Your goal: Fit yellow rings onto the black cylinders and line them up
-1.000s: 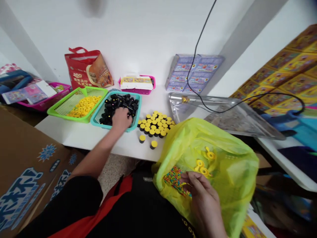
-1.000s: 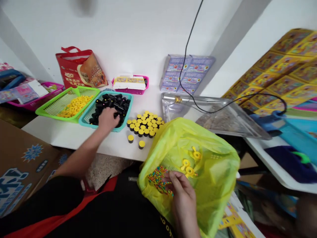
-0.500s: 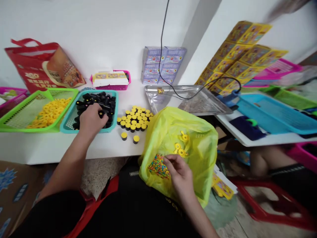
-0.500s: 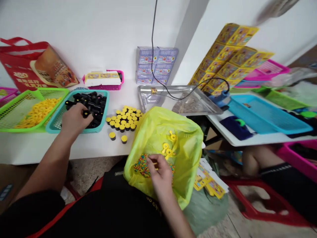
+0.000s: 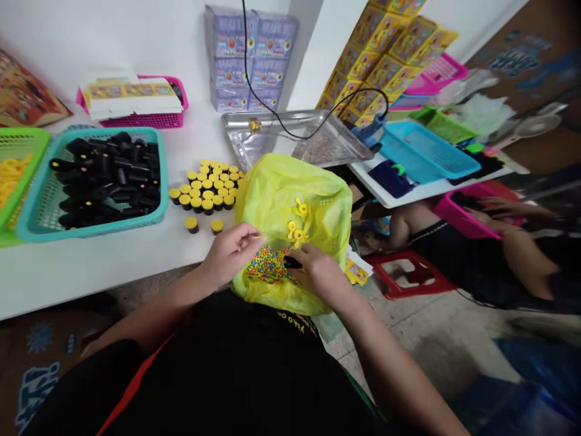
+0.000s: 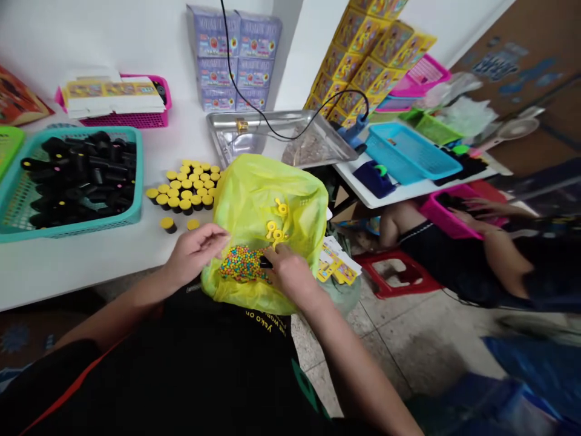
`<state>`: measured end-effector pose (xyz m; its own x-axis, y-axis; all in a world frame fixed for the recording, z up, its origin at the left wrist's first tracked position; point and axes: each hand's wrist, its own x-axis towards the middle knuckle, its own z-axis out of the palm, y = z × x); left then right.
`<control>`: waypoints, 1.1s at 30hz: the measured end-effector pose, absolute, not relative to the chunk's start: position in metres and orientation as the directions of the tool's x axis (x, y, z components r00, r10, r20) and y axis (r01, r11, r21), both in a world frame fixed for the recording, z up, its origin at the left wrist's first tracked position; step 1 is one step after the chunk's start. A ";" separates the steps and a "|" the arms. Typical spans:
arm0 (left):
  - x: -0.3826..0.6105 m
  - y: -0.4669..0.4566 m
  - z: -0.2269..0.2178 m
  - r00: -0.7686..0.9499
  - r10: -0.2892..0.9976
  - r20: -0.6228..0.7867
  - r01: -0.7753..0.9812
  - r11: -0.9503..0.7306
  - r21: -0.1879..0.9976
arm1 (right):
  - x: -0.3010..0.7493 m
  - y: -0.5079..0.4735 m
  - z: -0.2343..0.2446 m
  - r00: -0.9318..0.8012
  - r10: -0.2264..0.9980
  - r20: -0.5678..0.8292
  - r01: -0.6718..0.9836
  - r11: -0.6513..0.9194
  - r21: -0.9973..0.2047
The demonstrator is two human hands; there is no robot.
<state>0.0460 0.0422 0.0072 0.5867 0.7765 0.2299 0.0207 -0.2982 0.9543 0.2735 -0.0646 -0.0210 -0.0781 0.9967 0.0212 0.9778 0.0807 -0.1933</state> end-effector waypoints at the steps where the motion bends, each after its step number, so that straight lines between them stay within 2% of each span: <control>1: 0.044 0.044 0.008 0.584 0.784 0.211 0.011 -0.268 0.963 | 0.275 -0.065 -0.022 -0.065 0.996 -0.059 0.993 0.059 -0.102; 3: 0.043 0.044 0.009 0.579 0.796 0.175 0.007 -0.220 0.975 | 0.271 -0.063 -0.023 -0.059 0.983 -0.172 0.998 0.060 -0.002; 5: 0.044 0.042 0.008 0.567 0.804 0.179 0.007 -0.222 0.975 | 0.261 -0.058 -0.025 -0.093 0.972 -0.217 0.996 0.089 -0.030; 9: 0.044 0.039 0.007 0.564 0.799 0.207 0.019 -0.263 0.965 | 0.248 -0.049 -0.030 -0.139 0.973 -0.185 0.942 0.072 -0.328; 12: 0.042 0.038 0.005 0.573 0.793 0.209 0.029 -0.274 0.961 | 0.252 -0.049 -0.035 -0.077 0.991 -0.105 0.842 0.009 -0.539; 14: 0.042 0.037 0.004 0.571 0.778 0.262 0.048 -0.350 0.936 | 0.256 -0.053 -0.037 0.001 0.999 -0.032 0.668 -0.024 -0.743; 16: 0.045 0.034 0.002 0.594 0.732 0.333 0.076 -0.463 0.883 | 0.258 -0.057 -0.036 0.071 0.997 0.030 0.422 -0.002 -0.907; 19: 0.055 0.029 0.000 0.669 0.626 0.400 0.063 -0.584 0.810 | 0.251 -0.062 -0.032 0.114 0.988 0.103 0.224 0.075 -0.972; 22: 0.067 0.024 -0.004 0.727 0.568 0.385 0.013 -0.573 0.820 | 0.243 -0.065 -0.029 0.150 0.975 0.164 0.225 0.128 -0.966; 24: 0.072 0.022 -0.007 0.735 0.593 0.329 0.011 -0.495 0.869 | 0.244 -0.065 -0.029 0.146 0.975 0.165 0.261 0.123 -0.958; 26: 0.075 0.020 -0.010 0.704 0.651 0.284 0.021 -0.418 0.908 | 0.254 -0.062 -0.032 0.112 0.988 0.111 0.314 0.071 -0.947; 28: 0.075 0.018 -0.012 0.669 0.689 0.278 0.037 -0.405 0.914 | 0.270 -0.054 -0.035 0.164 0.985 0.052 0.469 -0.032 -0.883; 29: 0.076 0.017 -0.013 0.665 0.692 0.281 0.052 -0.417 0.907 | 0.278 -0.048 -0.037 0.235 0.971 0.046 0.580 -0.102 -0.809; 31: 0.076 0.016 -0.014 0.684 0.680 0.265 0.090 -0.439 0.894 | 0.292 -0.034 -0.039 0.370 0.925 0.081 0.773 -0.258 -0.580; 33: 0.077 0.015 -0.015 0.705 0.670 0.233 0.115 -0.433 0.894 | 0.298 -0.019 -0.039 0.394 0.917 0.057 0.873 -0.354 -0.336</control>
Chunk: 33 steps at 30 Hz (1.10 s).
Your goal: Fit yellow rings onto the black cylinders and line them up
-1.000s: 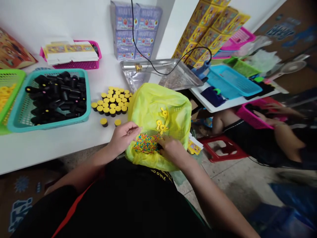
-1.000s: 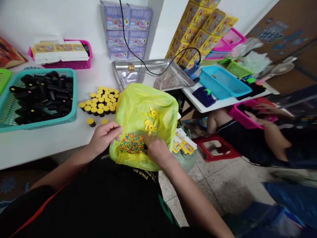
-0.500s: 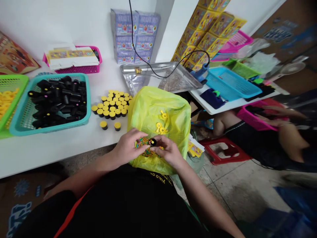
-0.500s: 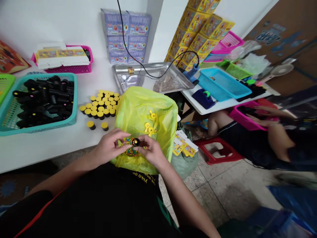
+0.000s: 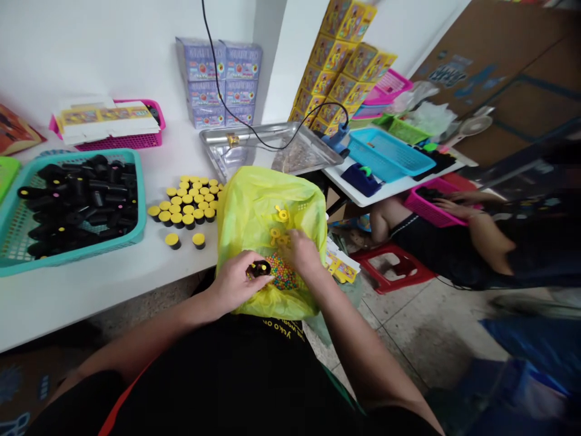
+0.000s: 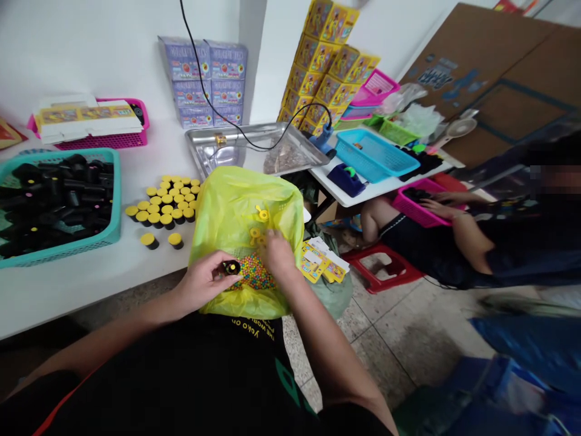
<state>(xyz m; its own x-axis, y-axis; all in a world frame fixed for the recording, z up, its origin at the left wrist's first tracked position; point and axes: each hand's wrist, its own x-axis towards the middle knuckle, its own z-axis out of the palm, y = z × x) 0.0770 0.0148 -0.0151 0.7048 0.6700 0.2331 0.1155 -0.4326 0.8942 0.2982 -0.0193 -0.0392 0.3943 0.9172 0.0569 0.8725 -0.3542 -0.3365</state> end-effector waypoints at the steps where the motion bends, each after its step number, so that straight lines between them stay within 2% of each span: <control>1: 0.077 0.015 -0.016 0.706 0.673 0.222 0.123 -0.425 0.897 | 0.299 -0.013 -0.039 0.379 0.925 0.015 0.898 -0.364 -0.246; 2: 0.078 0.015 -0.017 0.703 0.677 0.217 0.125 -0.418 0.900 | 0.298 -0.009 -0.039 0.363 0.931 -0.028 0.914 -0.362 -0.182; 4: 0.078 0.015 -0.018 0.701 0.680 0.213 0.126 -0.413 0.902 | 0.295 -0.003 -0.038 0.340 0.937 -0.079 0.929 -0.348 -0.129; 8: 0.077 0.016 -0.017 0.701 0.676 0.227 0.128 -0.432 0.893 | 0.296 -0.009 -0.036 0.348 0.935 -0.067 0.923 -0.354 -0.152; 9: 0.077 0.016 -0.016 0.699 0.676 0.234 0.124 -0.438 0.891 | 0.298 -0.012 -0.036 0.366 0.930 -0.035 0.912 -0.366 -0.184; 11: 0.077 0.016 -0.014 0.701 0.671 0.242 0.118 -0.443 0.889 | 0.298 -0.021 -0.035 0.401 0.913 0.071 0.876 -0.359 -0.323; 13: 0.078 0.015 -0.014 0.706 0.667 0.237 0.126 -0.448 0.885 | 0.291 -0.031 -0.034 0.425 0.879 0.215 0.822 -0.276 -0.498; 15: 0.080 0.015 -0.016 0.709 0.669 0.225 0.149 -0.454 0.878 | 0.277 -0.042 -0.030 0.421 0.839 0.346 0.788 -0.149 -0.598; 18: 0.083 0.014 -0.017 0.693 0.692 0.202 0.191 -0.447 0.874 | 0.248 -0.058 -0.018 0.367 0.800 0.476 0.762 0.035 -0.647; 22: 0.085 0.013 -0.018 0.647 0.734 0.207 0.178 -0.410 0.895 | 0.222 -0.073 -0.004 0.238 0.802 0.548 0.671 0.272 -0.690; 24: 0.086 0.012 -0.018 0.619 0.757 0.211 0.160 -0.384 0.909 | 0.218 -0.077 -0.003 0.264 0.806 0.530 0.610 0.286 -0.739; 26: 0.086 0.011 -0.019 0.596 0.771 0.223 0.156 -0.384 0.910 | 0.217 -0.077 -0.008 0.381 0.800 0.463 0.505 0.240 -0.829; 29: 0.086 0.011 -0.019 0.592 0.760 0.270 0.160 -0.438 0.885 | 0.216 -0.071 -0.020 0.563 0.767 0.306 0.244 0.200 -0.949; 33: 0.084 0.010 -0.013 0.596 0.724 0.347 0.157 -0.529 0.834 | 0.215 -0.061 -0.026 0.653 0.739 0.167 0.030 0.196 -0.980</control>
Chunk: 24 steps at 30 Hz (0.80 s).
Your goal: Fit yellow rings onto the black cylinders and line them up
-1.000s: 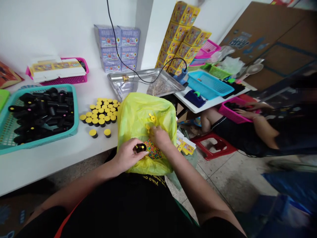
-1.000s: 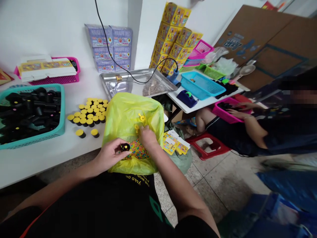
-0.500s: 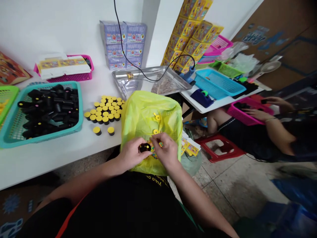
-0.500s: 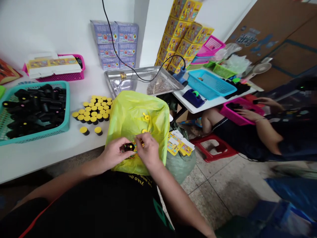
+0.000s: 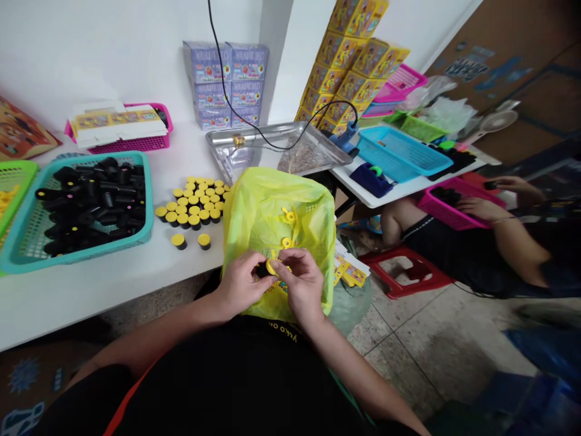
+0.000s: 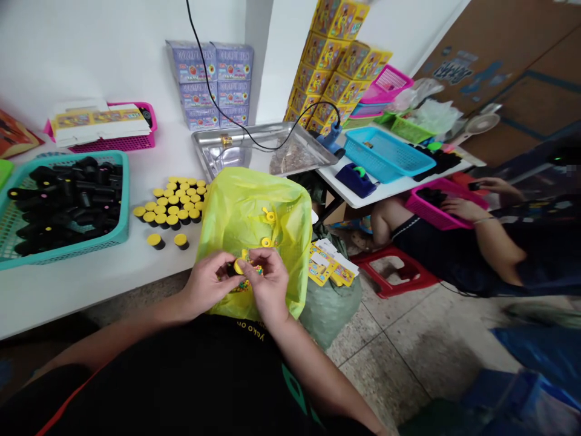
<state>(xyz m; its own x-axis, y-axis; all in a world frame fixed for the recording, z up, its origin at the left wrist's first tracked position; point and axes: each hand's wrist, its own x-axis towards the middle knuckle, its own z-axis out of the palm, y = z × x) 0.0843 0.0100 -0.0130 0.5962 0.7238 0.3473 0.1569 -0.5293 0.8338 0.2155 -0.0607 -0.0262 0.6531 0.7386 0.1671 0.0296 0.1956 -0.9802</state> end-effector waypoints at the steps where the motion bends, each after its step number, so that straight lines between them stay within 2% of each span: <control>1: 0.084 0.010 -0.012 0.595 0.719 0.358 0.155 -0.540 0.827 | 0.216 -0.059 -0.026 0.656 0.744 0.129 -0.015 0.184 -0.983; 3: 0.084 0.011 -0.012 0.594 0.715 0.370 0.151 -0.551 0.821 | 0.217 -0.058 -0.023 0.614 0.789 0.000 -0.154 0.120 -0.981; 6: 0.084 0.012 -0.014 0.587 0.716 0.377 0.148 -0.553 0.820 | 0.217 -0.058 -0.018 0.408 0.881 -0.238 -0.373 -0.076 -0.925; 8: 0.084 0.013 -0.014 0.587 0.721 0.368 0.154 -0.546 0.823 | 0.216 -0.059 -0.015 0.331 0.893 -0.303 -0.434 -0.141 -0.890; 12: 0.084 0.016 -0.011 0.583 0.744 0.328 0.168 -0.505 0.846 | 0.214 -0.056 -0.011 0.429 0.865 -0.260 -0.438 -0.052 -0.897; 14: 0.084 0.017 -0.008 0.642 0.727 0.244 0.167 -0.442 0.881 | 0.214 -0.055 -0.010 0.468 0.853 -0.233 -0.420 -0.018 -0.907; 19: 0.088 0.013 -0.007 0.767 0.638 -0.076 0.124 -0.031 0.992 | 0.213 -0.053 -0.010 0.496 0.841 -0.215 -0.398 0.000 -0.917; 22: 0.092 0.008 -0.008 0.756 0.638 -0.145 0.019 0.200 0.980 | 0.211 -0.054 -0.011 0.499 0.842 -0.206 -0.393 0.008 -0.919; 24: 0.096 0.005 -0.008 0.731 0.665 -0.156 -0.055 0.286 0.957 | 0.210 -0.054 -0.012 0.512 0.836 -0.199 -0.409 0.033 -0.912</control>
<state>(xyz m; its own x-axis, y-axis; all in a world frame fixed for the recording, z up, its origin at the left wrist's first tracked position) 0.0961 0.0049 -0.0081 0.7306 0.6646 -0.1565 -0.0550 0.2857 0.9567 0.2096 -0.0540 -0.0117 0.5120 0.8355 -0.1994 -0.4086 0.0327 -0.9121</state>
